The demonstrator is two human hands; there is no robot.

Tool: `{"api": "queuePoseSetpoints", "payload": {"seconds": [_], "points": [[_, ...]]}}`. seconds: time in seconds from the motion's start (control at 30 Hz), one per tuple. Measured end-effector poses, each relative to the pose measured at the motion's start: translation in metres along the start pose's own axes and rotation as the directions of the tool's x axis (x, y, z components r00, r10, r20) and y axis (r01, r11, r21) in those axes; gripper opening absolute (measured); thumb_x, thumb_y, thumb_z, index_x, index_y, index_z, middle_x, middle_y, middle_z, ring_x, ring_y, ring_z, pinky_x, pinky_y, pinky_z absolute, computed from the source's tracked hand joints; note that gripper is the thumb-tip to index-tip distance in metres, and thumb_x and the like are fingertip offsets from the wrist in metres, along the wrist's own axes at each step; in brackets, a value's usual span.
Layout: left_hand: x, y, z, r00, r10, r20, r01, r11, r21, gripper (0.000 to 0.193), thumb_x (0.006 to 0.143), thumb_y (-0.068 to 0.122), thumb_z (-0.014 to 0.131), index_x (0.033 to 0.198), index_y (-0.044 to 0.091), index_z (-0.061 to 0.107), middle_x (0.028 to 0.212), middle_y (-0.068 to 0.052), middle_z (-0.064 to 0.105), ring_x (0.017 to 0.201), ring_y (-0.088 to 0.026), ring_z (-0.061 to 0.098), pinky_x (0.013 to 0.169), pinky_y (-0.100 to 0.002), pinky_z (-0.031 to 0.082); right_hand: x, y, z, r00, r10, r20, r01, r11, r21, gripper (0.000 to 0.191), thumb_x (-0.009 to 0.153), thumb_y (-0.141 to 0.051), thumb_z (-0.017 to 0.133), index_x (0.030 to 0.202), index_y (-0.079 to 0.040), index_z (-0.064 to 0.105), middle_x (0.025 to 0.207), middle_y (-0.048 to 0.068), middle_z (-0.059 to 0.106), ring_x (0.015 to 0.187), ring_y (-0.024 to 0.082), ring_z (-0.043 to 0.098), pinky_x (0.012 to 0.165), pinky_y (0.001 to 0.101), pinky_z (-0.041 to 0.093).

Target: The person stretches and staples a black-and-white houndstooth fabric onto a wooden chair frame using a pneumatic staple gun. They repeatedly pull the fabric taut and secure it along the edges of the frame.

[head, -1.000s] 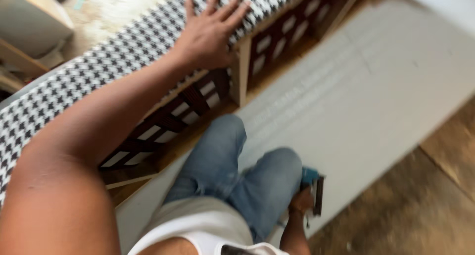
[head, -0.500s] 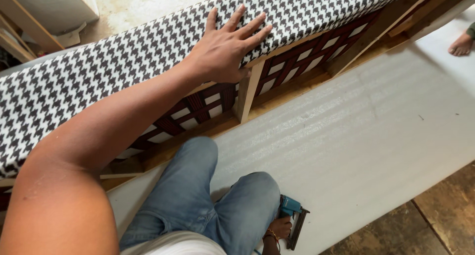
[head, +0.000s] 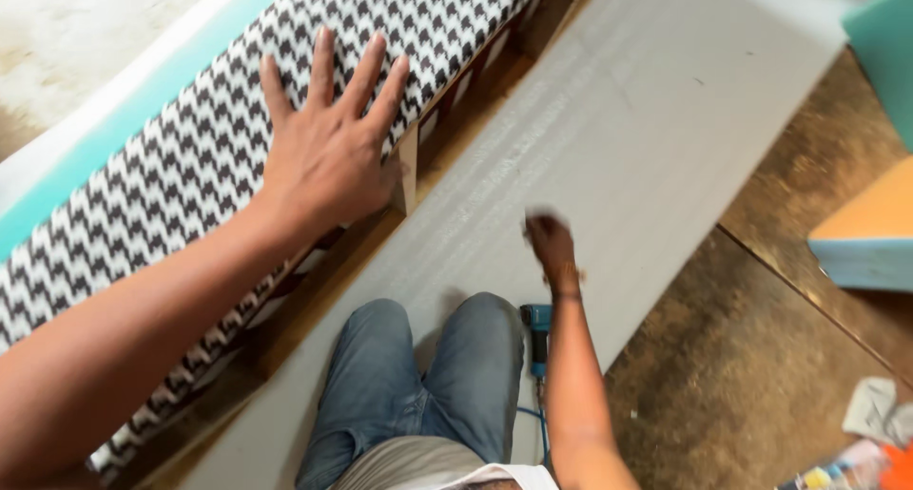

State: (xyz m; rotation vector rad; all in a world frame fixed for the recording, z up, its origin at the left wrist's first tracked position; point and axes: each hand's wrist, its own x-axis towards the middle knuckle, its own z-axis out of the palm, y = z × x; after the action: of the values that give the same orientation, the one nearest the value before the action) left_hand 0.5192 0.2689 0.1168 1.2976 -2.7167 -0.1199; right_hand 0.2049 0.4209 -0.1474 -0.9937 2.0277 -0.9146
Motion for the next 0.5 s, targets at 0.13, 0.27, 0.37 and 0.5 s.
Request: {"api": "queuePoseSetpoints", "payload": {"seconds": [0.13,0.27,0.37,0.5], "points": [[0.001,-0.004,-0.017,0.997,0.031,0.070,-0.027,0.997,-0.066,0.106,0.075,0.061,0.070,0.159,0.015,0.024,0.167,-0.016,0.016,0.150,-0.050,0.003,0.104,-0.084,-0.002,0.057,-0.181,0.006,0.995,-0.018,-0.098,0.089,0.593,0.800,0.025,0.099,-0.027,0.067,0.104,-0.002,0.068,0.079,0.004,0.066,0.070,0.015,0.063,0.064,0.0310,0.056],[-0.006,-0.011,-0.037,0.994,0.111,0.024,-0.106,0.984,-0.140,0.101,0.083,0.067,0.065,0.158,0.010,0.031,0.165,-0.017,0.026,0.151,-0.052,0.010,0.107,-0.084,0.001,0.069,-0.295,0.009,0.988,0.101,-0.118,0.068,0.396,0.916,0.027,0.095,-0.033,0.072,0.090,-0.009,0.061,0.081,0.001,0.065,0.072,0.016,0.065,0.065,0.0326,0.058],[-0.010,-0.017,-0.049,0.989,0.145,-0.016,-0.146,0.974,-0.171,0.097,0.084,0.065,0.065,0.156,0.006,0.037,0.165,-0.017,0.031,0.153,-0.049,0.015,0.112,-0.080,0.003,0.076,-0.322,0.009,0.974,0.215,-0.065,-0.028,0.406,0.913,0.032,0.092,-0.035,0.079,0.084,-0.011,0.059,0.075,0.000,0.054,0.064,0.015,0.053,0.056,0.0329,0.047],[-0.013,-0.025,-0.055,0.983,0.182,-0.038,-0.186,0.961,-0.206,0.095,0.086,0.062,0.065,0.154,0.002,0.039,0.163,-0.016,0.033,0.152,-0.047,0.018,0.113,-0.078,0.004,0.088,-0.327,0.007,0.927,0.357,0.112,-0.221,0.282,0.934,0.026,0.093,-0.030,0.081,0.092,-0.010,0.063,0.082,0.003,0.058,0.069,0.018,0.054,0.059,0.0347,0.049]]}}
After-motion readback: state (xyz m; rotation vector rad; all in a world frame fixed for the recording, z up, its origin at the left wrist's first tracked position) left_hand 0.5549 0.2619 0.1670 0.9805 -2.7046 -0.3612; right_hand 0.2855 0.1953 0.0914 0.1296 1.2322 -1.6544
